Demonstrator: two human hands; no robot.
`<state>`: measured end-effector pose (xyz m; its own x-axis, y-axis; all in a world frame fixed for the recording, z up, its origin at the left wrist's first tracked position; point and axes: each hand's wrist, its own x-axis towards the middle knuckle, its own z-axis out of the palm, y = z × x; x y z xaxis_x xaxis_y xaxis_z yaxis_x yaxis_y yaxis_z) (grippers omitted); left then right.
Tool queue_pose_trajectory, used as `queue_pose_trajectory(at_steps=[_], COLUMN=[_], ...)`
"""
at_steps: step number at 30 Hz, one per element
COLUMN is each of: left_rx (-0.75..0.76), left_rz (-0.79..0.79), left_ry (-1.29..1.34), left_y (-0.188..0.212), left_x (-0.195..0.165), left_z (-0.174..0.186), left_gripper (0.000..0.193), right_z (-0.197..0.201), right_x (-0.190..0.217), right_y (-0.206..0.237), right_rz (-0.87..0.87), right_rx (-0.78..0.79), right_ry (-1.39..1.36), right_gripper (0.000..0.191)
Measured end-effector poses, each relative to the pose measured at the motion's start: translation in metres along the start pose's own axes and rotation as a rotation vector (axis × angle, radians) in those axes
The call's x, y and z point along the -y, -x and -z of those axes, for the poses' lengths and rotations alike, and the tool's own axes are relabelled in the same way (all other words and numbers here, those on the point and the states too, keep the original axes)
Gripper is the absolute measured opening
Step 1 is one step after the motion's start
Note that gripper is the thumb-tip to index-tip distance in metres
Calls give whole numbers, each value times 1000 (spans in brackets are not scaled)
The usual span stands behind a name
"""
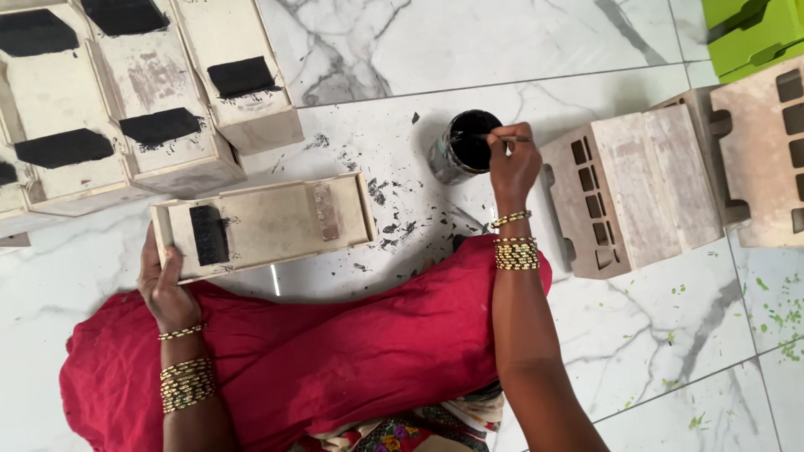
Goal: The person sits on the floor and paints small wooden house models black using a brush, dipping the brush into a jar of black paint and coating the roof and walls of each house, working through several houses one at a time.
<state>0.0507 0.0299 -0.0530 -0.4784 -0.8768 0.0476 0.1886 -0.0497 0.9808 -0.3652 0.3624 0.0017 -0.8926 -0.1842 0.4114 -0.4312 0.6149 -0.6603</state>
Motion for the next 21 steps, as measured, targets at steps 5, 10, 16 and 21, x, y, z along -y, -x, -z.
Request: queue_pose_trajectory(at_steps=[5, 10, 16, 21], left_rx=[-40, -64, -105, -150], left_rz=[-19, -42, -132, -94], left_ry=[-25, -16, -189, 75], left_y=[12, 26, 27, 22], left_x=[-2, -2, 0, 14], left_z=[-5, -10, -10, -14], left_gripper=[52, 54, 51, 52], right_z=[-16, -21, -9, 18], right_x=[5, 3, -3, -6], right_y=[3, 3, 9, 14], right_rz=[111, 174, 115, -194], right_rx=[18, 18, -163, -250], right_ry=[37, 113, -53, -590], right_gripper=[21, 23, 16, 12])
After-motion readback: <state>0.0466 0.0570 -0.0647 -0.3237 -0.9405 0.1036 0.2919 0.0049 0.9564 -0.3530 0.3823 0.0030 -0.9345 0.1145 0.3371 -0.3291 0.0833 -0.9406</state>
